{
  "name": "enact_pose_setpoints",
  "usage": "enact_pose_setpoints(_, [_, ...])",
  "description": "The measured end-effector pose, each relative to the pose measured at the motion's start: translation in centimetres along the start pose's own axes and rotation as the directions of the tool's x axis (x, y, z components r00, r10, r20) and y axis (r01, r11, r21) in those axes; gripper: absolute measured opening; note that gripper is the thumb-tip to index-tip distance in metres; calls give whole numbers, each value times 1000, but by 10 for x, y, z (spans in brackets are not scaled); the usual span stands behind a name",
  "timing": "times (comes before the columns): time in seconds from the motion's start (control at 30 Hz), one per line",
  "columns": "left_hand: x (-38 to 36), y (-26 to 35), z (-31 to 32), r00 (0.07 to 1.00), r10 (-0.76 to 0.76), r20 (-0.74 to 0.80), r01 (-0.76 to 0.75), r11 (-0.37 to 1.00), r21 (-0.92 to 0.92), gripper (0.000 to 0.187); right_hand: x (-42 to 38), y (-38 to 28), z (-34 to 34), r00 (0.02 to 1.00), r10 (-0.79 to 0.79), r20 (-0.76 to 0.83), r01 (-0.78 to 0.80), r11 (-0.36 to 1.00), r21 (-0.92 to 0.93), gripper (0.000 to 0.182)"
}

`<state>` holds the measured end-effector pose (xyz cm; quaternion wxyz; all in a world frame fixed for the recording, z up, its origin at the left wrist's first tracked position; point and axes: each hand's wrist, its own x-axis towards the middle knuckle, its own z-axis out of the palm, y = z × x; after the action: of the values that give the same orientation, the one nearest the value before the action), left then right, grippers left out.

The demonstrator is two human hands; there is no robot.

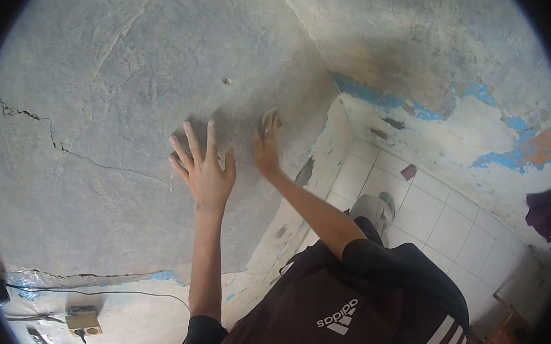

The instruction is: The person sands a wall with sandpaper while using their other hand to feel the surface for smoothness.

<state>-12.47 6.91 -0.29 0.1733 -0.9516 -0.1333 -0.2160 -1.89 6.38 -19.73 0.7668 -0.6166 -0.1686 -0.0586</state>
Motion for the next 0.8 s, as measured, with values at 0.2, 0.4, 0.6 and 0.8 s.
enact_pose_setpoints(0.2, [17,21,11,997,-34,70,37,998,-52,70,38,-2,-29,998,-5,65,0,997,80,72])
enact_pose_setpoints(0.4, [41,44,42,991,-87,106,92,995,-39,69,54,10,-46,985,-90,147,86,996,37,78])
enact_pose_setpoints(0.6, [45,61,72,989,-104,104,107,994,-29,67,120,7,-66,993,-77,88,76,997,17,78])
enact_pose_setpoints(0.8, [49,70,92,980,-124,158,125,992,4,64,127,21,-92,970,-114,215,116,993,4,78])
